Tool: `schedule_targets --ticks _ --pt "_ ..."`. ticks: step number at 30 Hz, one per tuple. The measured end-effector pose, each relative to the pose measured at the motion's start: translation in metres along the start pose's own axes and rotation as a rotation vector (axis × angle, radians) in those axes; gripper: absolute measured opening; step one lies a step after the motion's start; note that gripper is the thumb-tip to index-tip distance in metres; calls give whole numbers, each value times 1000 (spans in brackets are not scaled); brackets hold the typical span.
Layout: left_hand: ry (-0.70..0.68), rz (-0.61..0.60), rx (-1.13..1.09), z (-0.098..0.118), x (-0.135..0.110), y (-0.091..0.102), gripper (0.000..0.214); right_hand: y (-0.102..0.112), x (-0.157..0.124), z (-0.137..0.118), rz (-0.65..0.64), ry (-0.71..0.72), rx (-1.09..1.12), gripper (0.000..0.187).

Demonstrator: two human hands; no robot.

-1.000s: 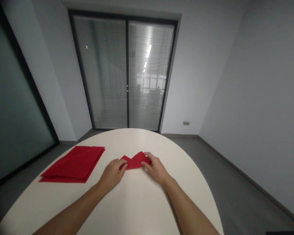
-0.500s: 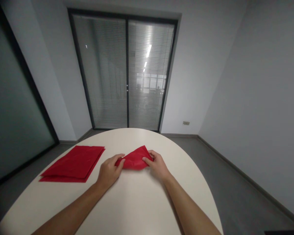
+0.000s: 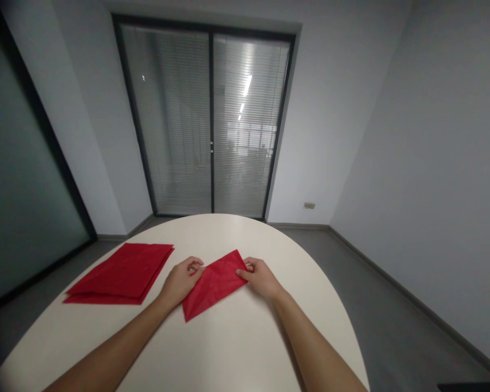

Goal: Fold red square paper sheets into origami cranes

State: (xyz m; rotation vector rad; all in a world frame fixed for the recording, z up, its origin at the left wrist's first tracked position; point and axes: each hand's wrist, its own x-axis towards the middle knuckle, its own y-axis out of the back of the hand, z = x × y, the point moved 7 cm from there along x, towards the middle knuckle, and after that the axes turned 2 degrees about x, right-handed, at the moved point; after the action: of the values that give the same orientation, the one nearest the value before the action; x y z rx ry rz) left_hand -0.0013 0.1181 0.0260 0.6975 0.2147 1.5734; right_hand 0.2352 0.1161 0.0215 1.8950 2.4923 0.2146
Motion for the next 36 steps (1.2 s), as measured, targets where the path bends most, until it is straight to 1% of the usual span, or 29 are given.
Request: schedule_targets --ticks 1,3,6,8,10,13,16,18,20,21,22,24,27,29,31,33,36 --pt "-12 -21 57 -2 -2 -3 19 -2 0 2 -12 -1 -15 38" --pt "-45 -59 89 -1 -5 -7 28 -5 -1 3 -34 4 -43 35" --pt "-121 -113 115 8 -8 -12 22 -10 -2 1 -61 36 -58 33" --pt "-175 -101 136 17 -8 -10 17 -12 -2 -3 -62 69 -56 31" --pt "-255 -28 176 28 -9 -2 15 -9 -1 -8 -18 112 -71 28" --pt "-453 125 283 53 -16 12 13 0 -2 -20 98 192 -150 26" --pt "-649 292 340 76 -30 25 13 5 -6 -37 142 348 -190 25" --pt "-750 385 357 86 -39 32 13 7 -11 -48 159 475 -204 22" --pt "-818 427 378 90 -45 34 14 8 -15 -56 171 571 -244 19" --pt "-834 422 393 90 -45 33 14 8 -17 -58 169 600 -271 18" --pt "-835 391 414 89 -44 31 16 8 -18 -59 162 614 -304 18" --pt "-785 278 457 81 -38 24 19 6 -18 -57 126 597 -391 18" --pt "-657 62 479 64 -27 9 23 0 -16 -47 37 496 -529 15" --pt "-604 -79 466 55 -25 -2 25 -5 -15 -39 -37 434 -616 14" --pt "-562 -199 450 49 -26 -12 25 -11 -16 -34 -95 404 -697 16" --pt "-515 -261 429 45 -28 -17 21 -16 -17 -34 -135 402 -768 19" --pt "-469 -274 408 44 -30 -18 14 -20 -18 -36 -162 395 -840 19"
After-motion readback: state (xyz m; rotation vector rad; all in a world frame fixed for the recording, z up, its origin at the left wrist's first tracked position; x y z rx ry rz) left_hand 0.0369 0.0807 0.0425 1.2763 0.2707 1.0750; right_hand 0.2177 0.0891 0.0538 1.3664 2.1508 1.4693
